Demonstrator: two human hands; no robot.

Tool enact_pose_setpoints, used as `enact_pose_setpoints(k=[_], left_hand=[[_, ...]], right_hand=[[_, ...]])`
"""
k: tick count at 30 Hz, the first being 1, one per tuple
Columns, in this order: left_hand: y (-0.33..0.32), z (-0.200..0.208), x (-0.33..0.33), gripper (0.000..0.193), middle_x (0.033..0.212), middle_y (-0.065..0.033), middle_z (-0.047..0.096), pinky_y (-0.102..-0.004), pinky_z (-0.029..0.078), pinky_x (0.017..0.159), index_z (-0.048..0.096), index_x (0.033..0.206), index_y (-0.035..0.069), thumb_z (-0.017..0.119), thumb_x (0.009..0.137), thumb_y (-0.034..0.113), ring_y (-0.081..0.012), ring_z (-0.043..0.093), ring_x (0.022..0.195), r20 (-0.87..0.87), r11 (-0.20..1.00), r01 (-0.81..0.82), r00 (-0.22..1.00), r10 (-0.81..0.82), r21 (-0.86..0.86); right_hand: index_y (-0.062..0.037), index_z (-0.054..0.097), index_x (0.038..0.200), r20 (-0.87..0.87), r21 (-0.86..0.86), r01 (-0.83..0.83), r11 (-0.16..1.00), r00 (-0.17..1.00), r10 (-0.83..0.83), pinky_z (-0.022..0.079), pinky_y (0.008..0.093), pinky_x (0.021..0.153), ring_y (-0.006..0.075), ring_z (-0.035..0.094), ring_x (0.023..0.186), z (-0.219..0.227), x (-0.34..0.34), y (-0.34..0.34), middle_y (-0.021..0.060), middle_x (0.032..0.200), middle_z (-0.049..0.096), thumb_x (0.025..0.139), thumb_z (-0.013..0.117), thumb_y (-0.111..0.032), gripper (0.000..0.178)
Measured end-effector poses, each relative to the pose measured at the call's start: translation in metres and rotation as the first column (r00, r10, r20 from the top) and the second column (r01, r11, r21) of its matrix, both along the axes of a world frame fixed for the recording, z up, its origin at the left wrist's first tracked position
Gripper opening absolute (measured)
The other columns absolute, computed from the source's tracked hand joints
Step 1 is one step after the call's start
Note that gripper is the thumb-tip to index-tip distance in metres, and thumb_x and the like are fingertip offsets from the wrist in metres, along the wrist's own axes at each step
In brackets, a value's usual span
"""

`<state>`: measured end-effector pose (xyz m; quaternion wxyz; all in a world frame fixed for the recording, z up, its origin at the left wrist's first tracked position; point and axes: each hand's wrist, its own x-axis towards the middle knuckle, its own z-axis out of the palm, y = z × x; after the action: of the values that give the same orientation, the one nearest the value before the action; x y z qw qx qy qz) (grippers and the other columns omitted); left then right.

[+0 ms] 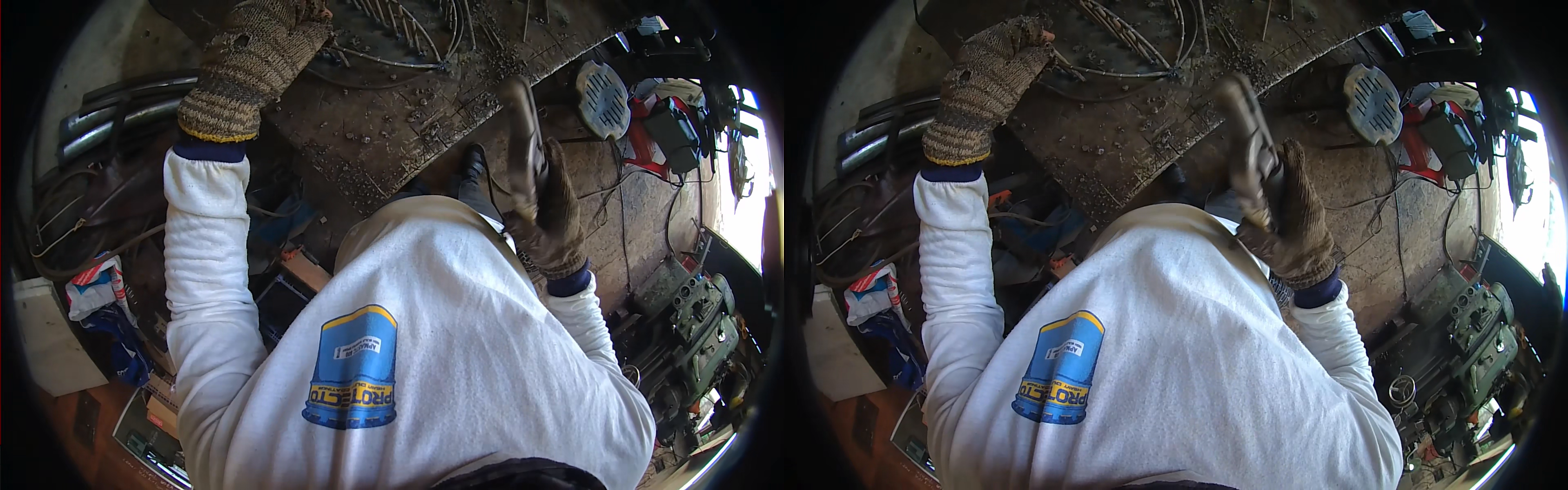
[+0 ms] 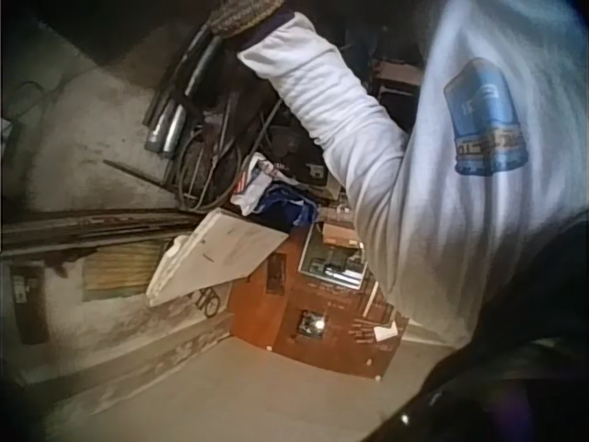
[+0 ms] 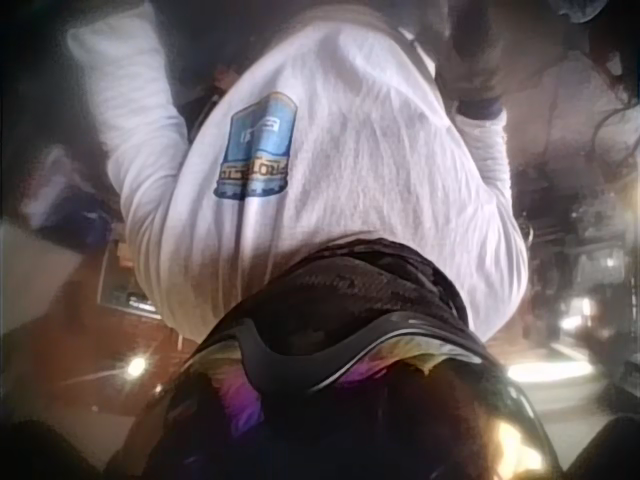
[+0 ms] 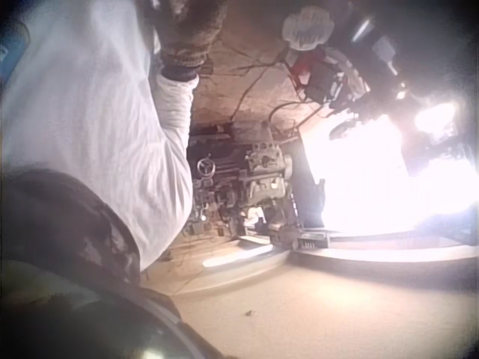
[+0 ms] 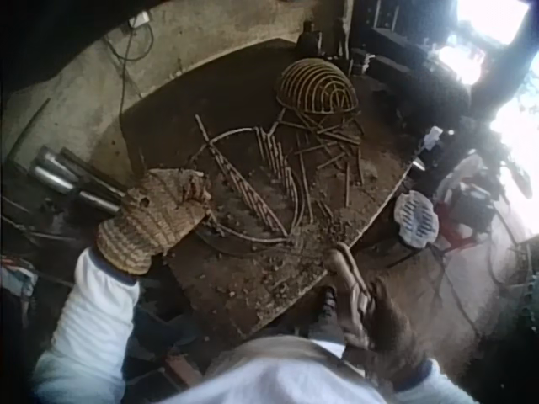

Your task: The person welds various metal rods and curved pieces together on a workbench using a welding torch to join the components while wearing protective gloves.

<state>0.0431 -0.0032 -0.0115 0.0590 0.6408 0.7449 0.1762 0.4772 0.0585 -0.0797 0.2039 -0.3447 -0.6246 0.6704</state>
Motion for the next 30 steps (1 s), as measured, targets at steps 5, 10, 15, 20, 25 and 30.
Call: enact_pose_setpoints(k=[5,10,15,20,25,30], left_hand=[[-0.007,-0.012,-0.014,0.025,0.110,-0.0090,0.074,-0.0380,0.056,0.089,0.072,0.118,0.011,0.072,0.094,0.020,-0.0281,0.071,0.101,-0.002,0.997,0.063,0.998,-0.063,0.040],[-0.002,0.002,0.006,0.024,0.112,-0.0086,0.073,-0.0379,0.055,0.091,0.071,0.118,0.012,0.069,0.096,0.022,-0.0272,0.070,0.104,0.036,0.991,-0.107,0.993,0.111,-0.085],[-0.006,-0.003,-0.004,0.025,0.110,-0.0089,0.073,-0.0380,0.056,0.090,0.071,0.118,0.011,0.070,0.095,0.023,-0.0278,0.070,0.103,-0.130,0.998,0.057,0.990,-0.056,0.006],[-0.003,-0.012,-0.012,0.026,0.109,-0.0088,0.073,-0.0376,0.056,0.089,0.071,0.118,0.010,0.071,0.094,0.021,-0.0280,0.071,0.102,-0.289,0.983,0.181,0.943,-0.165,0.030],[-0.013,-0.001,-0.004,0.026,0.110,-0.0081,0.073,-0.0373,0.056,0.090,0.071,0.118,0.010,0.071,0.095,0.020,-0.0276,0.070,0.103,-0.088,0.998,0.063,0.994,-0.060,0.029],[-0.005,-0.011,-0.009,0.026,0.111,-0.0075,0.072,-0.0370,0.056,0.090,0.070,0.119,0.010,0.071,0.095,0.020,-0.0272,0.070,0.103,0.053,0.998,0.049,0.997,-0.051,0.041]], right_hand=[[0.0031,0.038,0.149,0.454,0.587,-0.380,0.715,0.886,0.099,0.056,0.0429,0.096,0.0342,0.065,0.120,0.037,-0.010,0.005,0.0210,0.137,0.061,0.065,0.098,-0.033,0.109],[0.0029,0.037,0.151,0.138,0.400,-0.101,0.911,0.989,0.049,0.057,0.0397,0.091,0.0299,0.067,0.106,0.016,-0.016,0.006,0.0132,0.126,0.065,0.070,0.096,-0.037,0.108],[0.0028,0.035,0.153,-0.083,-0.394,-0.004,0.919,0.996,-0.031,0.056,0.0369,0.092,0.0271,0.065,0.102,0.010,0.002,0.002,0.0089,0.126,0.063,0.077,0.091,-0.039,0.103],[0.0022,0.034,0.153,0.251,0.446,-0.184,0.876,0.965,0.075,0.055,0.0396,0.096,0.0311,0.070,0.108,0.027,-0.006,0.002,0.0154,0.124,0.068,0.066,0.097,-0.033,0.113],[-0.0027,0.017,0.161,0.215,0.737,-0.322,0.594,0.945,0.245,0.055,0.0422,0.097,0.0284,0.072,0.105,-0.005,0.004,0.018,0.0144,0.119,0.071,0.059,0.099,-0.026,0.133],[-0.0015,0.009,0.164,0.355,0.614,-0.367,0.698,0.919,0.171,0.058,0.0405,0.090,0.0313,0.072,0.105,0.009,0.006,0.003,0.0172,0.120,0.071,0.055,0.101,-0.027,0.144]])
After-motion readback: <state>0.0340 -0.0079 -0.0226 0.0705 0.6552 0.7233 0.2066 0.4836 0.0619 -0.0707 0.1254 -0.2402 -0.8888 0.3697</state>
